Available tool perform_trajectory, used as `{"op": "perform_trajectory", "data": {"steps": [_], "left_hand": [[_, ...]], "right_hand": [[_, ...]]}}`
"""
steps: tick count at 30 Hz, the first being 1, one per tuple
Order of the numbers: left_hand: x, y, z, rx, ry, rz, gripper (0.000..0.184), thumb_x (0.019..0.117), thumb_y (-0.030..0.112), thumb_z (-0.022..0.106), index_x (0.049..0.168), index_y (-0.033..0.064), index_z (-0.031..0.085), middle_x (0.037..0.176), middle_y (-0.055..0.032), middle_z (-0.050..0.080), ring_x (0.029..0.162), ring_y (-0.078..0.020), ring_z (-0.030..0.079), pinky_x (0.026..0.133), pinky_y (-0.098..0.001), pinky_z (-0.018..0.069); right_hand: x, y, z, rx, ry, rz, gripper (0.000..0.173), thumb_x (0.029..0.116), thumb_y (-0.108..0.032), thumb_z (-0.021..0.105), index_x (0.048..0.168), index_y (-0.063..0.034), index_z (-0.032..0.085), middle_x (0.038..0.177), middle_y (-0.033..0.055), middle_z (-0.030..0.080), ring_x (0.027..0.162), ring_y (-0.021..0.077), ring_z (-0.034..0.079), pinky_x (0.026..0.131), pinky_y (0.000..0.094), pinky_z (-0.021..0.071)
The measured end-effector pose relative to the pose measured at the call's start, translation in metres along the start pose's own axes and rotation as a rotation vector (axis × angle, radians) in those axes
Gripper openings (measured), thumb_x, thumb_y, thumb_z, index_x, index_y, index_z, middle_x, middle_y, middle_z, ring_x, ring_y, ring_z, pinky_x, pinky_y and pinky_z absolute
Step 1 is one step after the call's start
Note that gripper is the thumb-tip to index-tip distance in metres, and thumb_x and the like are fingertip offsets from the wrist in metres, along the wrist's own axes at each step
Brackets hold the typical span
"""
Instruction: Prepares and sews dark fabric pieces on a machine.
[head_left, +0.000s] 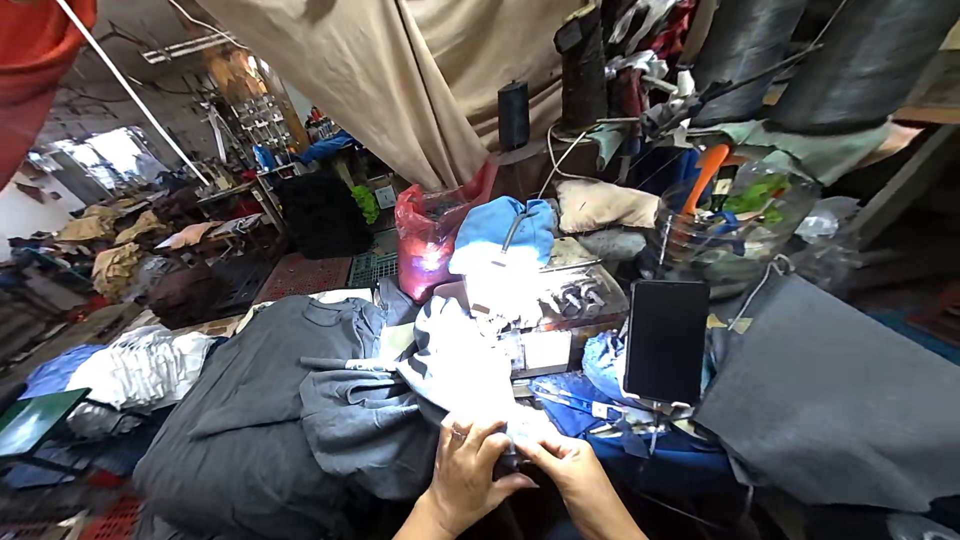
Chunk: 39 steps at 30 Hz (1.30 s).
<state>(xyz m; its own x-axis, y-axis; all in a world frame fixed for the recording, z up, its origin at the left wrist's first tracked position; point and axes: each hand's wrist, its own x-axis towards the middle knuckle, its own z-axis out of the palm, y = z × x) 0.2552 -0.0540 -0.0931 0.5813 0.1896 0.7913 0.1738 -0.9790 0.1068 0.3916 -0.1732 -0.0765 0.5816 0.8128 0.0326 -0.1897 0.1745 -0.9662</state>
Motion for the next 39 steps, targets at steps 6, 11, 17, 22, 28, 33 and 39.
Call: {"op": "perform_trajectory", "data": {"steps": [6,11,17,22,28,33,39], "left_hand": [[0.042,-0.012,0.006,0.386,-0.124,-0.047,0.054,0.0677,0.008,0.078,0.117,0.0293,0.077,0.11,-0.004,0.076,0.095,-0.0279,0.07,0.084,-0.0506,0.0505],[0.058,-0.018,0.012,0.461,-0.218,-0.085,0.074,0.0692,0.001,0.076,0.134,0.0348,0.069,0.137,-0.0058,0.068,0.123,-0.0337,0.064,0.097,-0.0556,0.0502],[0.061,-0.025,0.012,0.461,-0.191,-0.078,0.062,0.0745,0.003,0.073,0.128,0.0335,0.073,0.128,-0.0064,0.072,0.117,-0.0342,0.068,0.1,-0.0579,0.0487],[0.075,-0.03,0.005,0.408,-0.257,-0.082,0.047,0.0819,0.005,0.07,0.124,0.0253,0.076,0.127,-0.0079,0.073,0.117,-0.0356,0.069,0.099,-0.0638,0.0484],[0.086,-0.044,0.009,0.31,-0.181,-0.089,0.032,0.0894,0.004,0.063,0.112,0.0192,0.079,0.122,-0.0052,0.075,0.119,-0.0332,0.068,0.099,-0.0648,0.0496],[0.093,-0.048,0.008,0.211,-0.208,-0.151,0.03,0.0919,0.004,0.06,0.109,0.0196,0.079,0.123,-0.0057,0.074,0.123,-0.0322,0.065,0.105,-0.062,0.0464],[0.131,-0.045,0.006,0.24,-0.71,-0.461,0.048,0.102,0.003,0.045,0.147,0.0143,0.056,0.156,-0.0147,0.048,0.147,-0.0372,0.041,0.118,-0.0626,0.0292]], "right_hand": [[0.002,0.013,0.004,-0.074,0.045,0.013,0.014,0.088,0.001,0.067,0.075,-0.0034,0.065,0.067,0.0013,0.068,0.061,0.0106,0.068,0.063,0.0263,0.0604],[-0.003,0.015,0.008,-0.092,0.01,0.034,0.019,0.0893,0.001,0.066,0.072,-0.0053,0.063,0.064,0.0001,0.068,0.06,0.0084,0.068,0.062,0.0242,0.0589],[0.021,0.007,0.008,-0.141,0.051,-0.013,0.013,0.0908,0.0,0.066,0.078,-0.0026,0.068,0.067,0.0003,0.07,0.061,0.0067,0.067,0.063,0.0229,0.0575],[0.075,-0.008,0.014,-0.247,0.062,-0.063,0.015,0.0939,-0.005,0.064,0.079,-0.0047,0.068,0.068,-0.003,0.068,0.062,0.0043,0.064,0.062,0.0232,0.0539],[0.118,-0.02,0.023,-0.202,0.091,0.149,0.012,0.1026,-0.007,0.056,0.099,0.0034,0.059,0.06,0.0,0.057,0.046,0.0065,0.052,0.045,0.0206,0.0455],[0.12,-0.016,0.021,-0.201,0.079,0.159,0.016,0.1047,-0.009,0.052,0.096,0.0019,0.059,0.059,-0.001,0.055,0.044,0.0049,0.047,0.043,0.0196,0.0411],[0.12,-0.007,0.019,-0.123,0.084,0.147,0.017,0.1053,-0.011,0.052,0.094,0.0002,0.059,0.058,-0.0004,0.055,0.043,0.0055,0.048,0.042,0.0197,0.0409]]}}
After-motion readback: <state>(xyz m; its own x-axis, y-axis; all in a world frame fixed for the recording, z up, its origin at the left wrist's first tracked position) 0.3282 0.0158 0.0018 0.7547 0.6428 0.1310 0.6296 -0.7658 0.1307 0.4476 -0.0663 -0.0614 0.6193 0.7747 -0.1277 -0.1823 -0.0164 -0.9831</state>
